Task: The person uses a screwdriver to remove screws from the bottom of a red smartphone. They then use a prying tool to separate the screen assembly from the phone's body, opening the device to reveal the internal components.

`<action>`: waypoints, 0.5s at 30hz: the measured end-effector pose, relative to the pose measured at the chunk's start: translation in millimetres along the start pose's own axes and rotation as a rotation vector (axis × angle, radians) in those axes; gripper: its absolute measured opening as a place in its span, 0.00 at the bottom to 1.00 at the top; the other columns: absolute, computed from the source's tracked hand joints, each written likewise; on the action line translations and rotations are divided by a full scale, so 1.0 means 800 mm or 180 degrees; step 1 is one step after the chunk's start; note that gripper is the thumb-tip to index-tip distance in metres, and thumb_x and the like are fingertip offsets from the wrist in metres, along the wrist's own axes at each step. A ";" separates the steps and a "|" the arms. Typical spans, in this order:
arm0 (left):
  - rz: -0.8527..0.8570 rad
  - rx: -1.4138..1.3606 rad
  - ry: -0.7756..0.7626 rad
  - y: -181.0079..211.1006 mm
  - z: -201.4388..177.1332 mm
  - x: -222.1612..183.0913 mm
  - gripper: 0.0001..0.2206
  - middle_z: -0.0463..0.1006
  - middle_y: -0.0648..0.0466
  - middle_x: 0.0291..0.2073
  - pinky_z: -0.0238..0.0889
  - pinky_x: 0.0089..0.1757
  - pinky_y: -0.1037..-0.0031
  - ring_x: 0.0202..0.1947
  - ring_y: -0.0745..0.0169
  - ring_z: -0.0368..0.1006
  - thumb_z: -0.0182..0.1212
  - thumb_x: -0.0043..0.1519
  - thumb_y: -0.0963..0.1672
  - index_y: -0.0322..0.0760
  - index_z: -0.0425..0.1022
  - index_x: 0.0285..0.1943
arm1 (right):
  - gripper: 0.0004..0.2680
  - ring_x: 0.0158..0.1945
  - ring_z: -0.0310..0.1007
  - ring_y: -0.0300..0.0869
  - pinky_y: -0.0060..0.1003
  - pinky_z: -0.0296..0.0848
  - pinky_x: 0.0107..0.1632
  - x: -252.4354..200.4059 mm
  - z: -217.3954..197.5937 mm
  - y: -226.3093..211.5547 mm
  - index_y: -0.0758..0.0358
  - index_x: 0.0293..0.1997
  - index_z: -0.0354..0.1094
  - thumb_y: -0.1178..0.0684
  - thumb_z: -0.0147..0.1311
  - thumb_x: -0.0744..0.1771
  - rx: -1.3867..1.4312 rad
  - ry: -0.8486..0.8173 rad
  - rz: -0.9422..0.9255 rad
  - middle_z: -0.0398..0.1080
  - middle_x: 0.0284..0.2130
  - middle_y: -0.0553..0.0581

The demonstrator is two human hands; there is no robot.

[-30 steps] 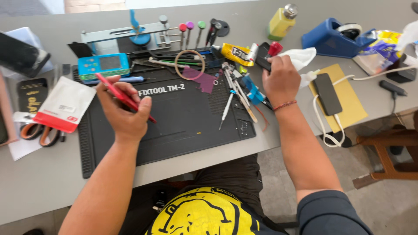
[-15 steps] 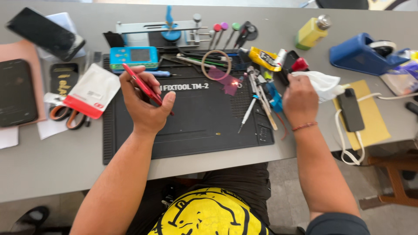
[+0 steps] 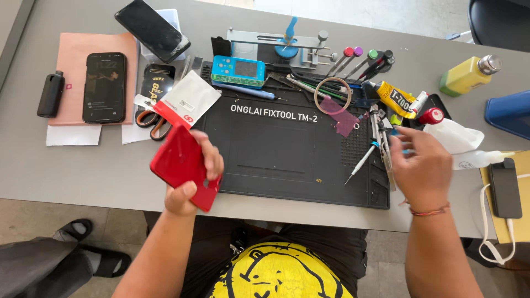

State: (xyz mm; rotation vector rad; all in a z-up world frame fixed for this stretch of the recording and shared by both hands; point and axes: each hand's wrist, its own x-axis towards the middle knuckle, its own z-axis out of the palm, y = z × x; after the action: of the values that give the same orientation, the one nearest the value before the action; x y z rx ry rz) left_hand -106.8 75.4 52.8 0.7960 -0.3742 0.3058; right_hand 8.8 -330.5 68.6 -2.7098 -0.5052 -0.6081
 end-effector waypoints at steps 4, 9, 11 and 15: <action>-0.0273 -0.0045 0.0135 -0.005 -0.013 -0.039 0.28 0.69 0.54 0.36 0.57 0.35 0.77 0.30 0.70 0.62 0.69 0.58 0.48 0.33 0.62 0.62 | 0.06 0.33 0.73 0.41 0.34 0.69 0.40 0.078 0.033 -0.113 0.65 0.49 0.78 0.60 0.65 0.69 0.0849 0.0085 -0.0686 0.76 0.37 0.56; -0.0181 -0.0226 0.0290 -0.007 -0.020 -0.043 0.27 0.68 0.52 0.36 0.57 0.35 0.76 0.30 0.69 0.63 0.69 0.59 0.46 0.31 0.62 0.64 | 0.15 0.55 0.70 0.57 0.53 0.70 0.57 0.193 0.137 -0.194 0.63 0.59 0.68 0.47 0.61 0.69 0.0630 -0.1089 -0.1731 0.72 0.51 0.62; -0.0191 -0.0215 0.0337 -0.007 -0.022 -0.044 0.27 0.68 0.52 0.37 0.58 0.34 0.76 0.30 0.68 0.63 0.67 0.59 0.46 0.30 0.62 0.64 | 0.18 0.59 0.67 0.57 0.53 0.69 0.58 0.221 0.168 -0.211 0.62 0.62 0.65 0.44 0.61 0.68 0.0463 -0.1527 -0.1702 0.70 0.55 0.62; -0.0298 -0.0230 0.0328 -0.007 -0.031 -0.045 0.28 0.68 0.52 0.37 0.58 0.34 0.77 0.30 0.69 0.63 0.68 0.59 0.46 0.30 0.61 0.65 | 0.25 0.56 0.69 0.57 0.52 0.69 0.55 0.266 0.200 -0.226 0.60 0.65 0.65 0.39 0.65 0.65 0.0005 -0.2182 -0.1856 0.71 0.51 0.61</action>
State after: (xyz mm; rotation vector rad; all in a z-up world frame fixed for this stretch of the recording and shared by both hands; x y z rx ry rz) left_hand -131.7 85.8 17.6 0.7214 -0.2490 0.2433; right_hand 171.9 -53.1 69.3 -2.7027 -1.4813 0.2410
